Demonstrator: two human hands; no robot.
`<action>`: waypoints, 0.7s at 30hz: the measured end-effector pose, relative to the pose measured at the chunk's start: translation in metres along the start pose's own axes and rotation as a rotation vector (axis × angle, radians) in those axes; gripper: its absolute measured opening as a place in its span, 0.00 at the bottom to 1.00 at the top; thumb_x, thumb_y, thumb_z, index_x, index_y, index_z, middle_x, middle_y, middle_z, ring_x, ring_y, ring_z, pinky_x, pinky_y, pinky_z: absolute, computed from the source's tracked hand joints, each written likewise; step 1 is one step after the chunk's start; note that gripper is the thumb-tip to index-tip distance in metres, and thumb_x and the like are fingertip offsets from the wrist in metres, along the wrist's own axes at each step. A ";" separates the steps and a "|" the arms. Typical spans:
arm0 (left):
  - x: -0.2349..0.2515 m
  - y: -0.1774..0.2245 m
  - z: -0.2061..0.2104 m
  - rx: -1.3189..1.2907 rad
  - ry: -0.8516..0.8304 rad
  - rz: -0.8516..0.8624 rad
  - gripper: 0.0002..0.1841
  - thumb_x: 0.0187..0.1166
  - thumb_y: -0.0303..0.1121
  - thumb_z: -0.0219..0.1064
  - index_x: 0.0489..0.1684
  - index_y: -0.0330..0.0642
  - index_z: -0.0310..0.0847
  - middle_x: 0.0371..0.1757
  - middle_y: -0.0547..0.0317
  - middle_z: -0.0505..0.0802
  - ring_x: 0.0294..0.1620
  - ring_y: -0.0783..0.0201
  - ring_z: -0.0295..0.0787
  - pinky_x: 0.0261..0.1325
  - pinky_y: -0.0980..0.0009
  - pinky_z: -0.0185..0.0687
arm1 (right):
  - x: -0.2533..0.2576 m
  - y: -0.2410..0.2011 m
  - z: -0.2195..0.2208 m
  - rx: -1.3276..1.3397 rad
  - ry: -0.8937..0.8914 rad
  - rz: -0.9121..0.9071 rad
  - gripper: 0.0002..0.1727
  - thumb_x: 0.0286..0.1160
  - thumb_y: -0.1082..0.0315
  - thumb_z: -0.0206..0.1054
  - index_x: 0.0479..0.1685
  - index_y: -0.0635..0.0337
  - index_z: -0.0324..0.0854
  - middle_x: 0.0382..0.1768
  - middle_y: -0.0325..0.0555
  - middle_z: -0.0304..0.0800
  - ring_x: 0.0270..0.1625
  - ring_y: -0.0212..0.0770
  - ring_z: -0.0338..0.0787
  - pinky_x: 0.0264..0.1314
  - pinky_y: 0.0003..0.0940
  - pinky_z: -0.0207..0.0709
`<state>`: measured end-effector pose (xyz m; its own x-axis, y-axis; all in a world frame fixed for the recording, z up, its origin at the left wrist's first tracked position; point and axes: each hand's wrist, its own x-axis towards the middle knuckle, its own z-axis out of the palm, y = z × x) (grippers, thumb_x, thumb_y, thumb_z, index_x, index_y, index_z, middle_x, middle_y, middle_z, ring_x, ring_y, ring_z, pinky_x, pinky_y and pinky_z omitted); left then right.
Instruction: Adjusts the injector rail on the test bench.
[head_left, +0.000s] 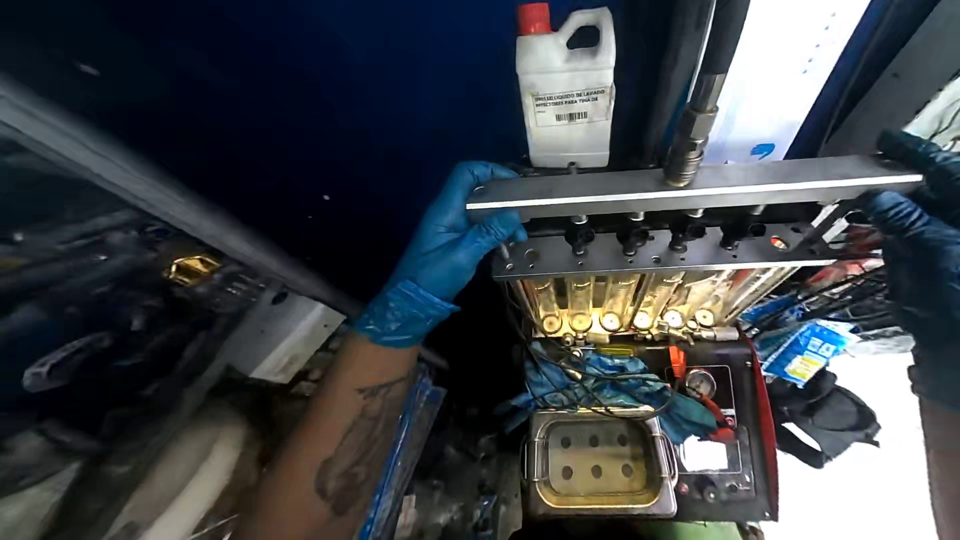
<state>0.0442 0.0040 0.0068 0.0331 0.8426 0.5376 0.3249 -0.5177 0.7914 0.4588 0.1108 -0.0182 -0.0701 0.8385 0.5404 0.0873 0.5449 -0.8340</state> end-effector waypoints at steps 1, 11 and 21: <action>-0.001 -0.001 0.001 -0.007 0.001 0.005 0.18 0.81 0.27 0.63 0.68 0.42 0.71 0.53 0.64 0.89 0.45 0.70 0.91 0.50 0.69 0.92 | 0.000 0.000 0.000 0.010 -0.002 -0.009 0.29 0.79 0.72 0.68 0.82 0.52 0.73 0.65 0.31 0.87 0.53 0.23 0.90 0.60 0.21 0.85; -0.004 -0.005 0.000 -0.024 0.027 -0.045 0.18 0.80 0.28 0.63 0.68 0.45 0.71 0.49 0.66 0.90 0.41 0.69 0.91 0.47 0.71 0.93 | 0.010 -0.011 0.004 0.069 -0.002 -0.039 0.26 0.75 0.77 0.68 0.75 0.57 0.79 0.60 0.30 0.91 0.52 0.23 0.91 0.60 0.20 0.85; -0.007 -0.009 0.004 -0.058 0.049 -0.004 0.18 0.80 0.30 0.66 0.67 0.49 0.72 0.51 0.69 0.90 0.44 0.70 0.91 0.49 0.72 0.92 | 0.012 -0.005 0.002 0.116 -0.022 -0.102 0.26 0.74 0.77 0.69 0.75 0.58 0.79 0.59 0.32 0.92 0.52 0.26 0.92 0.61 0.24 0.86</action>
<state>0.0451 0.0029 -0.0053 -0.0150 0.8372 0.5467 0.2694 -0.5231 0.8085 0.4552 0.1175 -0.0078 -0.0946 0.7775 0.6217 -0.0370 0.6213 -0.7827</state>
